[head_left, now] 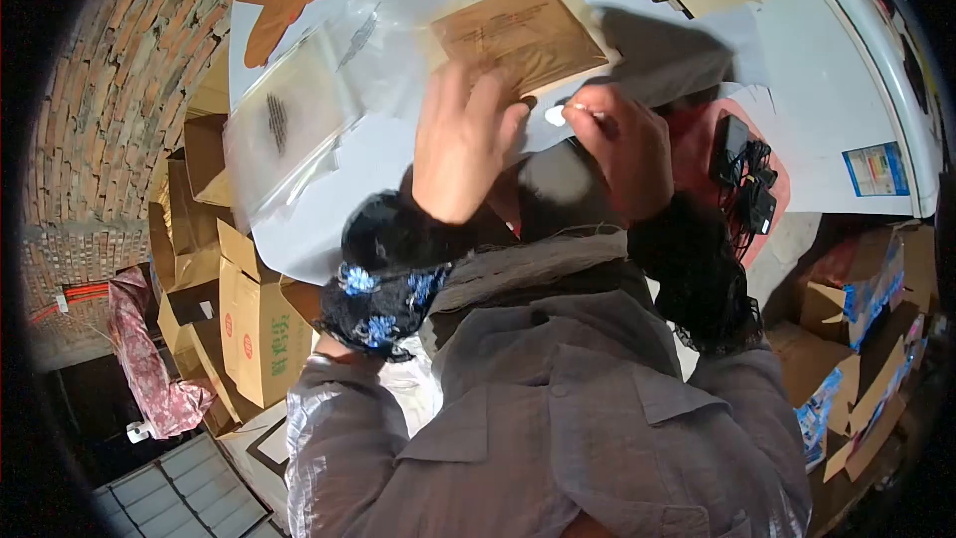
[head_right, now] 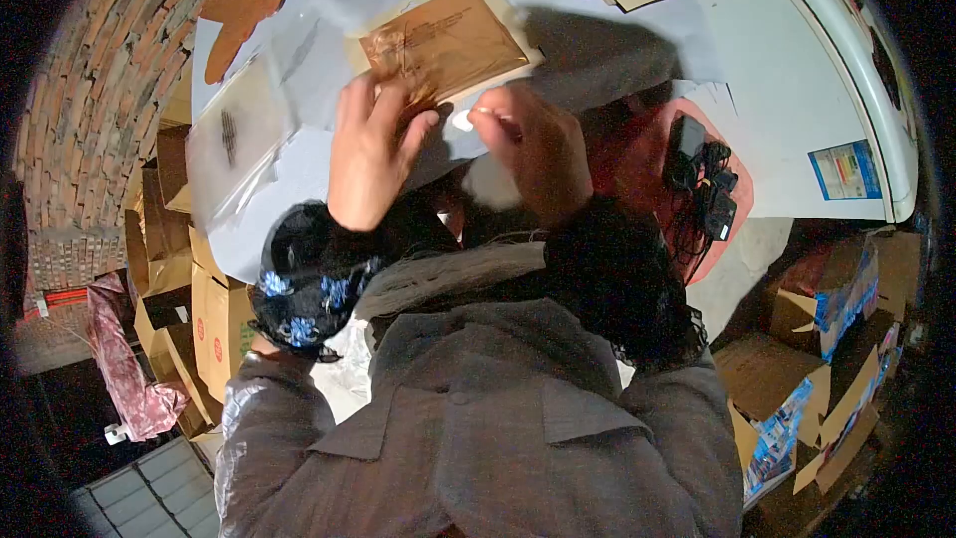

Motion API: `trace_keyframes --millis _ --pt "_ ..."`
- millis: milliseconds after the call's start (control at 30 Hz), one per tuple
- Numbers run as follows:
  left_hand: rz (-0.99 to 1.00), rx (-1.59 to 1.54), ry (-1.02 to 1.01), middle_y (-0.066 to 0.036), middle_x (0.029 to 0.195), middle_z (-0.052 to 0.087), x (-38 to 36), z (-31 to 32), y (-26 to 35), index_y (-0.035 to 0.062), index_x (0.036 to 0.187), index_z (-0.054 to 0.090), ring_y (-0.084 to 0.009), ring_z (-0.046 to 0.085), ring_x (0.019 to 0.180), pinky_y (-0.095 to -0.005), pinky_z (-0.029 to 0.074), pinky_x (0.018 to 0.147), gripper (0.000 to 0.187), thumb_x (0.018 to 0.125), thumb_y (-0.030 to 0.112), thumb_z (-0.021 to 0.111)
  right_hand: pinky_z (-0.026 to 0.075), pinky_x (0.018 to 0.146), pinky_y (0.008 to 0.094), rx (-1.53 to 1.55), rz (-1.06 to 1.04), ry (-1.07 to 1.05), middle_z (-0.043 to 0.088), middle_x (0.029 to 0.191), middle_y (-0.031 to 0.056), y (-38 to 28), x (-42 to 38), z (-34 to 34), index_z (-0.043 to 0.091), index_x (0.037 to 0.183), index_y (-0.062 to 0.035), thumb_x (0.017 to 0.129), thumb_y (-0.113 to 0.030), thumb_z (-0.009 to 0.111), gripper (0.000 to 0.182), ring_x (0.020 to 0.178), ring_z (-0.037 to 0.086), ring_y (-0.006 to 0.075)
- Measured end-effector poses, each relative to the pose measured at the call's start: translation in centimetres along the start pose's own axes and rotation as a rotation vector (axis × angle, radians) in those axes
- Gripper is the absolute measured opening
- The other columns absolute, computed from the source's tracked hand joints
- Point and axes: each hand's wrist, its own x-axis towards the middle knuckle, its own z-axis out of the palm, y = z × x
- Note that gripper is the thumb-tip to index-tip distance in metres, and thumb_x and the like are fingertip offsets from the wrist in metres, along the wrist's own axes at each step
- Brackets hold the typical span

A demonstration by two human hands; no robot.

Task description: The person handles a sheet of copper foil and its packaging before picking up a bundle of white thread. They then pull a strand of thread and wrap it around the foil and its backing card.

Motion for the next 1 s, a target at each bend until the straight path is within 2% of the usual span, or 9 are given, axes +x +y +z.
trace_keyframes --millis 167,267,367,500,600,700,800,900,1000 --pt "0.064 0.144 -0.2 -0.012 0.107 0.06 1.0 0.5 -2.0 0.0061 0.116 0.06 -0.0343 0.058 0.097 -0.0423 0.047 0.084 0.037 0.083 0.022 0.069 0.052 0.065 0.0359 -0.08 -0.041 0.033 0.066 0.084 0.0122 1.6 1.6 -0.2 0.059 0.09 -0.0057 0.085 -0.011 0.067 0.01 0.075 0.068 0.0273" --pt "0.04 0.114 -0.221 -0.011 0.106 0.061 1.1 0.6 -1.9 0.0061 0.114 0.06 -0.0329 0.059 0.097 -0.0413 0.05 0.081 0.036 0.084 0.024 0.068 0.052 0.066 0.0368 -0.104 -0.031 0.023 0.066 0.084 0.0121 1.9 1.7 -0.2 0.058 0.089 -0.006 0.084 -0.011 0.067 0.011 0.078 0.067 0.0286" --pt "0.04 0.181 -0.258 -0.01 0.103 0.062 1.2 0.8 -2.1 0.0063 0.111 0.061 -0.0312 0.061 0.094 -0.0398 0.053 0.075 0.031 0.086 0.025 0.066 0.052 0.067 0.0379 -0.136 -0.057 0.02 0.066 0.084 0.012 2.2 1.8 -0.2 0.058 0.088 -0.0067 0.083 -0.011 0.068 0.012 0.078 0.067 0.0303" --pt "0.179 0.315 -0.223 -0.008 0.094 0.061 1.4 1.0 -2.6 0.0077 0.109 0.059 -0.0277 0.063 0.086 -0.0371 0.055 0.063 0.026 0.088 0.023 0.064 0.051 0.068 0.04 -0.185 -0.096 0.031 0.066 0.085 0.0122 2.5 2.2 -0.1 0.058 0.088 -0.0075 0.082 -0.011 0.07 0.014 0.078 0.065 0.032" --pt "0.239 0.404 -0.236 -0.008 0.087 0.059 1.5 1.3 -2.8 0.0087 0.102 0.056 -0.0258 0.064 0.079 -0.0359 0.054 0.055 0.02 0.087 0.019 0.063 0.052 0.069 0.0405 -0.254 -0.216 0.036 0.064 0.086 0.0111 3.1 2.4 0.0 0.059 0.089 -0.0079 0.081 -0.012 0.071 0.015 0.082 0.065 0.0305" --pt "0.247 0.383 -0.224 -0.007 0.079 0.057 1.9 1.3 -3.3 0.0093 0.096 0.051 -0.0246 0.064 0.074 -0.0358 0.053 0.052 0.016 0.086 0.016 0.062 0.051 0.067 0.0324 -0.531 -0.485 -0.007 0.063 0.086 0.0027 3.4 2.8 0.1 0.065 0.09 -0.0094 0.079 -0.01 0.072 0.013 0.078 0.063 0.0195" --pt "0.215 0.338 -0.196 -0.007 0.074 0.056 2.1 1.4 -3.5 0.0092 0.091 0.049 -0.0251 0.064 0.07 -0.0367 0.053 0.051 0.015 0.086 0.014 0.061 0.052 0.071 0.0334 -0.543 -0.549 -0.026 0.062 0.089 0.0008 3.0 3.1 0.6 0.065 0.09 -0.0106 0.078 -0.01 0.071 0.014 0.085 0.062 0.0195" --pt "0.184 0.276 -0.173 -0.008 0.072 0.057 2.2 1.3 -3.6 0.0088 0.092 0.049 -0.027 0.064 0.067 -0.0385 0.052 0.052 0.014 0.086 0.014 0.061 0.051 0.071 0.0337 -0.566 -0.606 -0.067 0.061 0.087 0.0015 1.8 3.9 0.8 0.065 0.088 -0.0105 0.077 -0.008 0.07 0.013 0.083 0.061 0.0203" --pt "0.131 0.215 -0.186 -0.01 0.074 0.06 2.3 1.1 -3.9 0.0085 0.092 0.049 -0.0295 0.064 0.066 -0.0409 0.052 0.053 0.014 0.087 0.014 0.061 0.052 0.074 0.0315 -0.615 -0.652 -0.057 0.057 0.088 0.002 1.9 4.3 1.4 0.064 0.09 -0.0137 0.074 -0.017 0.063 0.016 0.084 0.057 0.0191"
